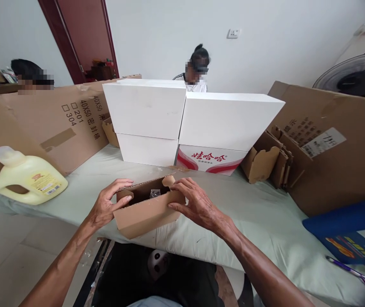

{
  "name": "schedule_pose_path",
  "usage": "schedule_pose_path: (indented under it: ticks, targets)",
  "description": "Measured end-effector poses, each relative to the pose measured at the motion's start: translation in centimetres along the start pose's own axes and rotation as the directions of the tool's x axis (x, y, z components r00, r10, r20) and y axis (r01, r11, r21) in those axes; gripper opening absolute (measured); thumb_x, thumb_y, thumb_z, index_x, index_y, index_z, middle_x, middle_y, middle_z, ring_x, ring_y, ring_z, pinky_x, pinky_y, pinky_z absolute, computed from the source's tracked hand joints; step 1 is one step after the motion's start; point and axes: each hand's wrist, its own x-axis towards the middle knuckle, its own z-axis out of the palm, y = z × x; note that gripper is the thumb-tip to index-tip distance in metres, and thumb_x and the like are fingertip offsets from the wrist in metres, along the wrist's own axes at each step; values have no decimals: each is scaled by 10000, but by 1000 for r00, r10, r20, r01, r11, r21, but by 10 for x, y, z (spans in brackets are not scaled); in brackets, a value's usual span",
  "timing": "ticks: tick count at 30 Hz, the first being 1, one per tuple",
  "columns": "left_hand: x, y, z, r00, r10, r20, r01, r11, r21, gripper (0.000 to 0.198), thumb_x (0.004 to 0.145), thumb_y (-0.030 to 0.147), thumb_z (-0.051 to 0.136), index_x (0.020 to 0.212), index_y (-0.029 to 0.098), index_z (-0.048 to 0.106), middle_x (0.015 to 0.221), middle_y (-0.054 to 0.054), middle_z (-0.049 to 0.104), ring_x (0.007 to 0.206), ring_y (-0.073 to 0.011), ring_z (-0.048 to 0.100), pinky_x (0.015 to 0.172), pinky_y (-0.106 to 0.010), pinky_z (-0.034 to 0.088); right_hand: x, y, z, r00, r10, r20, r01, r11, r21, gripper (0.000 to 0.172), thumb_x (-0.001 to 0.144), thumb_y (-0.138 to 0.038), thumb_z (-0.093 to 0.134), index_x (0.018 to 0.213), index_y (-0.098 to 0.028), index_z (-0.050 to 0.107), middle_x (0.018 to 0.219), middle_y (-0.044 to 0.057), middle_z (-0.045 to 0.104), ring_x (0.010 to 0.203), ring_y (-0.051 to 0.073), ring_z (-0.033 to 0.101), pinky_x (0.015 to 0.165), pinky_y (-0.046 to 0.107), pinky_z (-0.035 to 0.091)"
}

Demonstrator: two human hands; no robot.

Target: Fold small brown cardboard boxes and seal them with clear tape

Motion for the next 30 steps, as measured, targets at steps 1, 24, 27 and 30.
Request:
schedule_pose_path:
  ticks: [1, 24, 27, 30]
  targets:
    - [-1, -2, -2, 998, 24, 51, -23, 1000, -13, 414, 977, 556, 757, 1244, 247, 821, 1405, -150, 761, 1361, -334, 699, 1145, -442, 587, 2, 1, -2, 1000, 17, 23, -17, 1000, 13, 270, 1011, -362, 804, 1231, -258, 685, 1201, 85, 716, 1090, 290, 635, 926, 447, 548]
    - [49, 78, -4, 891, -146, 429, 21, 960, 281, 483, 987, 661, 606, 1123, 252, 826, 1281, -96, 777, 1224, -325, 702, 1076, -440, 565, 30, -1, 20, 1000, -16, 21, 17, 999, -52, 137, 1063, -210, 650, 1169, -212, 736, 1218, 108, 669, 1102, 269, 558, 1002, 443, 517]
    - [63, 76, 8, 886, -167, 433, 58, 966, 254, 450, 895, 648, 691, 1016, 232, 813, 1181, -91, 772, 1141, -309, 711, 982, -398, 581, 27, -4, 23, 1000, -18, -3, 18, 999, -33, 164, 1071, -202, 632, 1195, -224, 737, 1240, 103, 663, 1120, 266, 549, 1002, 431, 504]
    - [69, 73, 14, 884, -152, 442, 29, 962, 272, 385, 862, 589, 720, 940, 219, 796, 1107, -80, 756, 1043, -280, 699, 877, -356, 574, 22, -2, 26, 1000, 2, -25, -2, 1000, 5, 160, 1091, -234, 617, 1203, -226, 732, 1279, 105, 669, 1127, 264, 549, 991, 432, 502]
